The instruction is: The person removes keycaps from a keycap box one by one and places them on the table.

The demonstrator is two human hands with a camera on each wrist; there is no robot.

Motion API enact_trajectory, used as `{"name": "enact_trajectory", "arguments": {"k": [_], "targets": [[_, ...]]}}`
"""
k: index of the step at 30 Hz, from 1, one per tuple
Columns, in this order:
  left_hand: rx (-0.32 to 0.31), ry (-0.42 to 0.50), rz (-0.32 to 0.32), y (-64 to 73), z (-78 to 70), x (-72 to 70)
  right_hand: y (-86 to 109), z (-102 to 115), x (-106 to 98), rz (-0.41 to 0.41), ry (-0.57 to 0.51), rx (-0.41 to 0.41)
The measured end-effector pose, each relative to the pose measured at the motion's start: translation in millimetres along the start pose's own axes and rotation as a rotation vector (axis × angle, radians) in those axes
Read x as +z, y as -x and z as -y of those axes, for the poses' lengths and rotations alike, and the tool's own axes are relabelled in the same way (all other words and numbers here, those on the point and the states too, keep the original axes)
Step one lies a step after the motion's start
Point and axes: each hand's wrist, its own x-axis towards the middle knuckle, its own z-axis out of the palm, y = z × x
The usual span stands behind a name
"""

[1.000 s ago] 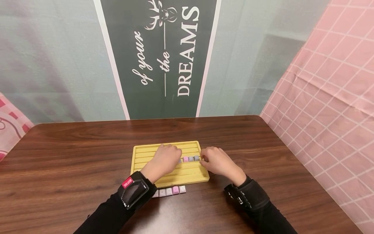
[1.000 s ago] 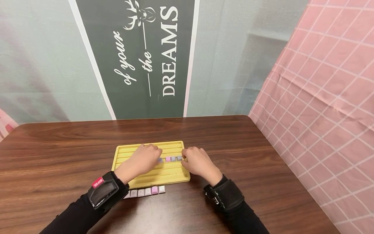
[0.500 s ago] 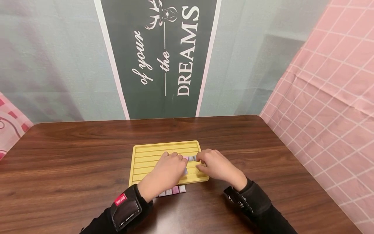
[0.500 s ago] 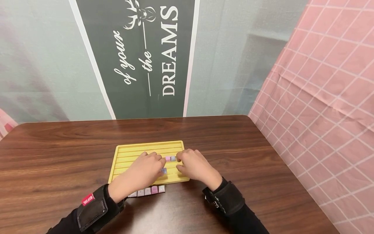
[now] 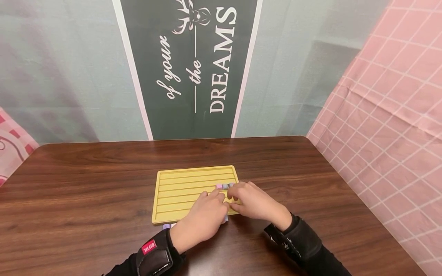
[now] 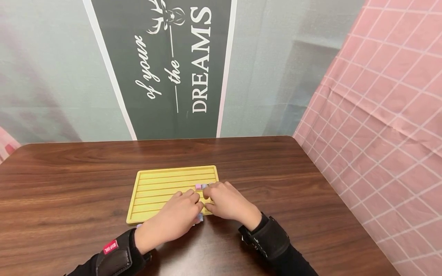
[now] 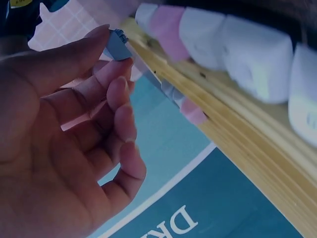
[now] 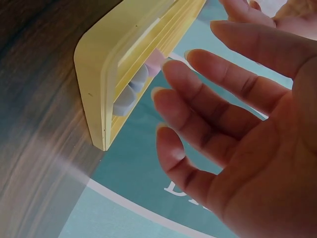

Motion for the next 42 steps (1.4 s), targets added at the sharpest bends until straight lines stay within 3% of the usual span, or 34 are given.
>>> {"name": "enact_trajectory", "arguments": {"k": [14,42], "targets": [[-0.014,-0.004,0.072,-3.7,-9.7,10.5,2.4,-0.2,1.2,0.037,0.01,-0.027],[-0.037,0.012,0.069,-4.4,-9.9,15.8,4.4,-2.4,3.1,0.024,0.03,-0.028]]}}
